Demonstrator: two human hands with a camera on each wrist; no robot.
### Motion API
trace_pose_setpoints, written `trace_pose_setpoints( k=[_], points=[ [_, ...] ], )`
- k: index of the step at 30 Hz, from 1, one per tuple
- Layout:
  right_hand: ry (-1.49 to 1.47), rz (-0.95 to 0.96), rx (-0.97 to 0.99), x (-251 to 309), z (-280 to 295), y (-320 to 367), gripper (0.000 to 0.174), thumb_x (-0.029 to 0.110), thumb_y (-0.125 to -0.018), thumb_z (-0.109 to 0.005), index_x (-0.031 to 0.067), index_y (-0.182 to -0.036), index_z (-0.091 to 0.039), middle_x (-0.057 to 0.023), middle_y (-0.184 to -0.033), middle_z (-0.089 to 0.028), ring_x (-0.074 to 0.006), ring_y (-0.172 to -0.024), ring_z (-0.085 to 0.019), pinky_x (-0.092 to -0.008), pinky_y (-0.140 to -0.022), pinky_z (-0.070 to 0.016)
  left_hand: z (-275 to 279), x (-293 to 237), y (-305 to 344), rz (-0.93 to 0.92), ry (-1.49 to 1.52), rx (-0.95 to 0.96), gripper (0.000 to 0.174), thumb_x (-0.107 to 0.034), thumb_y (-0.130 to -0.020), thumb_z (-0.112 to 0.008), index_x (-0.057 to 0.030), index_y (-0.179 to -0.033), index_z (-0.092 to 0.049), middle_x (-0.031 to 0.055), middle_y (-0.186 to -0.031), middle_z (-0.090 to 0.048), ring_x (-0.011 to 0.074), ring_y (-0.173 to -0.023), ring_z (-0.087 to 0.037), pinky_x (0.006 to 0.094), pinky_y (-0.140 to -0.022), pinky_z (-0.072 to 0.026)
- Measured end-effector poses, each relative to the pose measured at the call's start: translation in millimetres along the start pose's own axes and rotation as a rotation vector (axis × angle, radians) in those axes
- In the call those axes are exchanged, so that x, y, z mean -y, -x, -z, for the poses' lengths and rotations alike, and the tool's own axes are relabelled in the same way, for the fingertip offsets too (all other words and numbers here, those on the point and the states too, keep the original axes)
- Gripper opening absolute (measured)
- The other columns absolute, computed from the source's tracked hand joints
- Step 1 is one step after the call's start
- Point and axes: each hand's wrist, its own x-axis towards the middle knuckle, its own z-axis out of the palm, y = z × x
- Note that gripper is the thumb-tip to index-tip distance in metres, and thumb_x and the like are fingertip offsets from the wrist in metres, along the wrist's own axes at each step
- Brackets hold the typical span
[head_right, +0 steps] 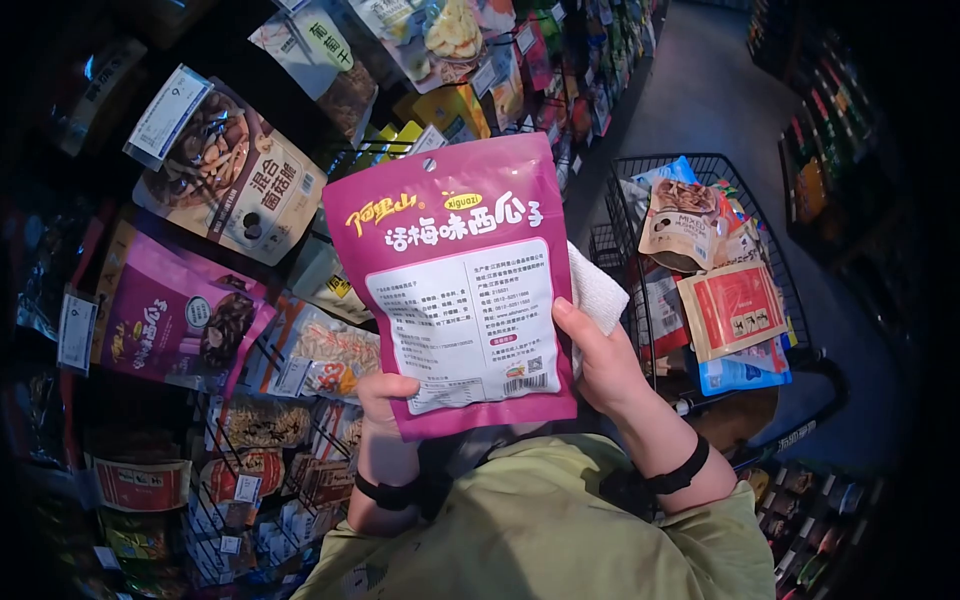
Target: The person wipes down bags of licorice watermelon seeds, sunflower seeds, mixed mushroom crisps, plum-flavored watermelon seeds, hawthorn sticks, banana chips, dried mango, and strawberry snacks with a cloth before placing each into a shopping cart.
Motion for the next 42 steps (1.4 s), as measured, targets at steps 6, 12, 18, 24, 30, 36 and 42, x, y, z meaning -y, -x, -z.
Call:
trace_pose_setpoints(
  k=[6,12,18,24,30,36,42],
  points=[
    [0.036,-0.007,-0.089,-6,2,-3,0.041,0.020,-0.091,-0.047,0.0001,-0.127,-0.043,-0.0105,-0.116,-0.057,-0.0191,-0.105,-0.056,-0.0339,-0.090,-0.0437,1,-1,4,-0.009,-0.099,-0.051,0.068,-0.002,-0.067,-0.054,0.0058,-0.132,-0.034,0.0232,-0.124,-0.050,0.0350,-0.114,-0.050,0.0444,-0.099,-0.0371],
    [0.034,0.043,-0.144,-7,1,-6,0.041,0.022,-0.091,-0.048,-0.0003,-0.125,-0.044,-0.0113,-0.115,-0.058,-0.0196,-0.102,-0.058,-0.0347,-0.089,-0.0454,-7,-4,0,-0.124,-0.143,0.032,0.074,-0.002,-0.070,-0.052,0.0022,-0.138,-0.023,0.0207,-0.133,-0.041,0.0325,-0.122,-0.043,0.0441,-0.104,-0.0311],
    [-0.061,-0.002,-0.169,-9,3,-8,0.039,0.024,-0.092,-0.048,0.0005,-0.124,-0.046,-0.0119,-0.114,-0.058,-0.0213,-0.101,-0.059,-0.0372,-0.087,-0.0476,-11,-4,0,-0.160,-0.220,0.015,0.080,-0.001,-0.070,-0.052,-0.0010,-0.141,-0.016,0.0183,-0.137,-0.036,0.0302,-0.127,-0.037,0.0429,-0.106,-0.0274],
    [-0.088,0.053,-0.242,-7,0,-11,0.041,0.021,-0.092,-0.049,0.0019,-0.127,-0.042,-0.0119,-0.118,-0.055,-0.0217,-0.106,-0.056,-0.0372,-0.089,-0.0466,-13,6,-9,-0.645,-0.964,-0.361,0.076,-0.001,-0.072,-0.060,-0.0010,-0.139,-0.023,0.0155,-0.138,-0.032,0.0255,-0.124,-0.037,0.0387,-0.103,-0.0306],
    [0.138,0.300,-0.182,-10,-22,-7,0.051,0.017,-0.093,-0.047,-0.0010,-0.136,-0.028,-0.0119,-0.132,-0.043,-0.0203,-0.121,-0.042,-0.0346,-0.101,-0.0326,-47,11,-13,-0.658,-1.781,-0.231,0.082,-0.024,-0.071,-0.073,0.0005,-0.137,-0.030,0.0225,-0.141,-0.028,0.0361,-0.127,-0.031,0.0428,-0.103,-0.0263],
    [0.928,0.486,0.458,-11,-29,7,0.053,0.013,-0.086,-0.054,0.0080,-0.136,-0.037,-0.0132,-0.143,-0.031,-0.0302,-0.136,-0.022,-0.0440,-0.109,-0.0162,-17,28,-20,-0.347,-0.597,0.084,0.109,-0.023,-0.063,-0.082,-0.0008,-0.142,-0.011,0.0162,-0.145,-0.021,0.0258,-0.134,-0.022,0.0400,-0.109,-0.0184],
    [1.767,0.609,0.204,2,-36,12,0.065,0.015,-0.076,-0.057,0.0157,-0.138,-0.036,-0.0082,-0.144,-0.030,-0.0319,-0.133,-0.025,-0.0566,-0.104,-0.0136,-27,15,-12,-0.222,0.024,0.127,0.083,0.005,-0.059,-0.062,-0.0025,-0.136,-0.030,0.0156,-0.133,-0.042,0.0307,-0.121,-0.044,0.0414,-0.102,-0.0360]
  ],
)
